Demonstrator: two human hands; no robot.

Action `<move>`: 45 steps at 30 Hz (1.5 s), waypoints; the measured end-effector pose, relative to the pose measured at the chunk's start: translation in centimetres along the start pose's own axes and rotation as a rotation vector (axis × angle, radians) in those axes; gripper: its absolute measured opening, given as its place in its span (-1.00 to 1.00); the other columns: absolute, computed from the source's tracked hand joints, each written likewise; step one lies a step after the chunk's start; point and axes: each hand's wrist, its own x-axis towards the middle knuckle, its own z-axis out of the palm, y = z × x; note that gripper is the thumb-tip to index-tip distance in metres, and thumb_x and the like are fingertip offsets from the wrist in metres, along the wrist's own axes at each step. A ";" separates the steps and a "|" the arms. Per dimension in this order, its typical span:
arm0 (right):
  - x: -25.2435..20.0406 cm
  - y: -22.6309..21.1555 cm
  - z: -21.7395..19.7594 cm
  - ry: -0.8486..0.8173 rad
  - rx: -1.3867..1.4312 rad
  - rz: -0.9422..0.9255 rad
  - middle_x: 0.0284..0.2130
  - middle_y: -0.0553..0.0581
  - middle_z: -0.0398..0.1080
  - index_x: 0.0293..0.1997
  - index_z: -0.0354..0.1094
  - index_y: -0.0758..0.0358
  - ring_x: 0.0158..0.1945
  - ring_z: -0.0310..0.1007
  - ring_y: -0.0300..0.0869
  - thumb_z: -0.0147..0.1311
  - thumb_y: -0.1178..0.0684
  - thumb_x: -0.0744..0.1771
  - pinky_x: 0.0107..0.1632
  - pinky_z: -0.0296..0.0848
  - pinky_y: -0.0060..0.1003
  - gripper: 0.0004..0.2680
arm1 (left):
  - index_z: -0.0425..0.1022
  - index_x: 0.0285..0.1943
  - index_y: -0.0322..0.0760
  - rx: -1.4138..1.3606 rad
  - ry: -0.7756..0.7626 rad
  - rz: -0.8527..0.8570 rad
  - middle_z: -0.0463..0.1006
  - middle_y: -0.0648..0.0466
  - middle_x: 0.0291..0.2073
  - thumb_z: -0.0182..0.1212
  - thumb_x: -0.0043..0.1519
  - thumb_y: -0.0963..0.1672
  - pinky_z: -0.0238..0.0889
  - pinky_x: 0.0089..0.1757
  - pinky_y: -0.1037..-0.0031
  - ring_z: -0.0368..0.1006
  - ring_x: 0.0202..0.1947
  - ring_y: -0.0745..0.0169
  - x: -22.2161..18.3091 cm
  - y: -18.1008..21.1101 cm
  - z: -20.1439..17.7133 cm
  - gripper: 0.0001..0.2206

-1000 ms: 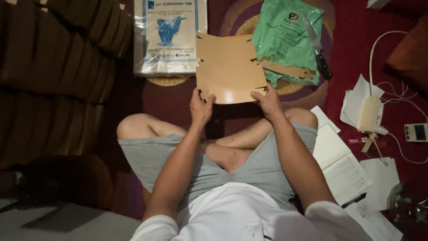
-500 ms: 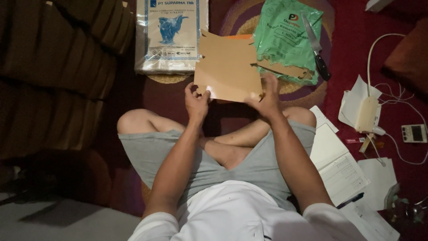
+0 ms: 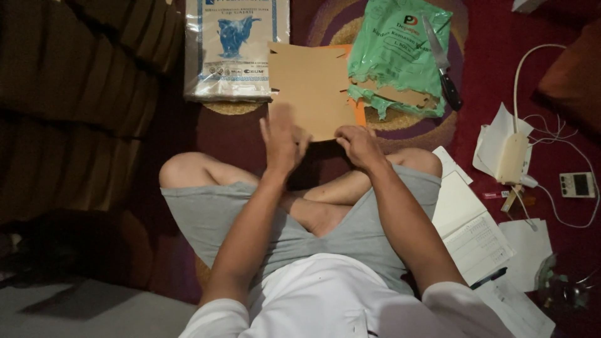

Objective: The person folds a flat cardboard sheet by hand along its pre-scored lines to assemble it into a small box.

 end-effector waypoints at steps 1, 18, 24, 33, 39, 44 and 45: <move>0.1 0.1 0.3 -0.001 0.000 0.000 -0.01 -0.12 0.52 0.08 0.43 -0.21 0.22 0.41 -0.09 0.00 -0.16 0.44 0.40 0.00 0.27 -0.85 | 0.11 0.52 -0.47 0.000 0.000 -0.001 0.23 -0.34 0.39 0.33 0.24 0.04 -0.49 0.36 -0.21 -0.04 0.49 -0.36 0.3 0.5 -0.9 -0.23; 1.7 -0.9 0.8 -0.340 -0.185 0.215 -0.07 0.17 0.55 0.02 0.40 -0.10 0.10 0.50 0.12 -0.13 -0.27 0.43 0.21 0.34 0.11 -0.77 | 0.72 -0.23 -0.03 0.148 -0.833 -0.157 0.66 -0.07 -0.38 0.11 0.18 -0.11 0.47 -0.19 0.06 0.66 -0.21 -0.18 -1.2 -6.2 10.3 -0.79; 2.9 1.9 3.1 -0.235 -0.321 0.120 -0.02 0.08 0.33 0.08 0.24 -0.06 0.16 0.31 0.05 -0.05 -0.19 0.39 0.15 0.32 0.05 -0.79 | 0.67 -0.03 -0.17 0.190 -0.740 -0.142 0.64 -0.12 -0.18 0.06 0.26 -0.14 0.46 -0.10 0.07 0.58 -0.09 -0.16 1.5 -3.0 4.7 -0.75; 3.7 -1.3 3.7 -0.245 -0.279 -0.024 0.01 0.03 0.25 0.09 0.28 -0.03 0.18 0.22 0.03 0.19 -0.28 0.30 0.13 0.27 0.03 -0.66 | 0.32 0.31 -0.11 0.162 -0.817 -0.108 0.42 -0.07 0.20 0.24 0.27 -0.05 0.14 0.16 -0.06 0.31 0.26 -0.10 1.3 -0.9 2.9 -0.58; 4.0 -1.3 3.4 -0.280 -0.298 0.067 0.06 0.03 0.19 0.09 0.21 0.00 0.25 0.11 0.03 0.22 -0.39 0.26 0.22 0.14 0.05 -0.55 | 0.25 0.33 -0.03 0.190 -0.749 -0.217 0.34 -0.04 0.24 0.37 0.20 0.07 0.13 0.19 -0.02 0.18 0.33 -0.03 2.3 0.1 0.3 -0.44; 3.8 0.3 3.1 -0.283 -0.299 0.166 0.14 0.08 0.14 0.07 0.16 0.04 0.34 0.00 0.07 0.23 -0.43 0.23 0.32 -0.01 0.14 -0.50 | 0.22 0.38 -0.07 0.239 -0.700 -0.317 0.30 -0.09 0.26 0.48 0.11 0.03 0.10 0.21 -0.11 0.17 0.34 -0.08 2.4 -0.5 -1.7 -0.31; 3.7 0.7 3.1 -0.292 -0.295 0.199 0.17 0.10 0.14 0.08 0.15 0.05 0.37 -0.03 0.09 0.26 -0.39 0.23 0.35 -0.03 0.18 -0.51 | 0.20 0.42 -0.08 0.225 -0.682 -0.359 0.29 -0.12 0.29 0.52 0.07 0.04 0.11 0.22 -0.16 0.17 0.34 -0.12 2.4 -0.6 -2.0 -0.25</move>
